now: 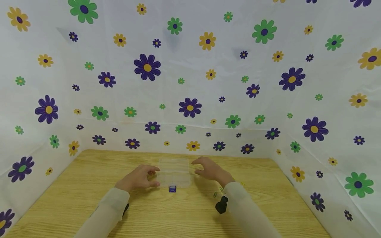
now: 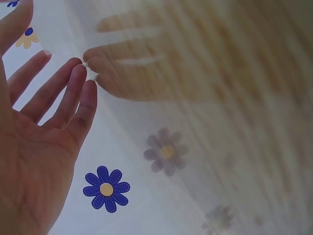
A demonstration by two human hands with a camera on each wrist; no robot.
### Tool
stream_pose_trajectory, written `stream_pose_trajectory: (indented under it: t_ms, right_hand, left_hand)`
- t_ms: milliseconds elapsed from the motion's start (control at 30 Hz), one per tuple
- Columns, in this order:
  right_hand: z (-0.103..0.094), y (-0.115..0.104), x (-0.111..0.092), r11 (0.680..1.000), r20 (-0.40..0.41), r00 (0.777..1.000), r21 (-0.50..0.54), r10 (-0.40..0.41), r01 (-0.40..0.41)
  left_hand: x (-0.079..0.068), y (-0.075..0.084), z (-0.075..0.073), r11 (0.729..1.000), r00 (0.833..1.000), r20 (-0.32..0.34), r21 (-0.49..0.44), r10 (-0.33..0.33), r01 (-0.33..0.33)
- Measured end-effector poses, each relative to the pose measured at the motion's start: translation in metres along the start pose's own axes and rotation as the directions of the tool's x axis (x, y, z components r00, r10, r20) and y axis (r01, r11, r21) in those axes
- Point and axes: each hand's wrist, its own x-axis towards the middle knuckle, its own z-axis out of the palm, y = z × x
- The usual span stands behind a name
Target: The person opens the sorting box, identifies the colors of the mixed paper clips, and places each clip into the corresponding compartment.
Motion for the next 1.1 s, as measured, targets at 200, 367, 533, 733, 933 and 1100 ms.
stream_pose_trajectory:
  t_ms: [200, 367, 533, 733, 933, 1100]
  right_hand:
    - [-0.011, 0.012, -0.016, 1.000, -0.002, 1.000, -0.020, 0.003, -0.003]
    - [-0.017, 0.020, -0.028, 0.999, 0.008, 1.000, -0.025, 0.025, -0.025]
    - [-0.018, 0.027, -0.037, 0.999, 0.025, 1.000, -0.040, 0.000, 0.001]
    - [-0.019, 0.028, -0.050, 0.999, 0.049, 0.999, -0.035, -0.024, 0.026]
    - [-0.017, 0.029, -0.060, 0.999, 0.054, 0.997, -0.023, -0.047, 0.048]
    - [-0.014, 0.033, -0.066, 0.998, 0.077, 0.995, -0.020, -0.065, 0.066]
  left_hand:
    - [-0.001, 0.002, -0.003, 1.000, 1.000, 0.003, -0.009, 0.001, -0.001]
    - [-0.002, 0.002, -0.004, 1.000, 1.000, 0.003, -0.025, -0.005, 0.005]
    - [-0.002, 0.002, -0.003, 0.999, 1.000, 0.004, -0.035, -0.022, 0.023]
    - [-0.003, 0.000, -0.002, 0.999, 0.999, 0.004, -0.037, -0.033, 0.033]
    - [-0.002, -0.001, -0.002, 0.999, 1.000, -0.002, -0.025, -0.028, 0.028]
    - [0.000, -0.002, 0.000, 0.999, 0.999, -0.003, -0.018, -0.036, 0.036]
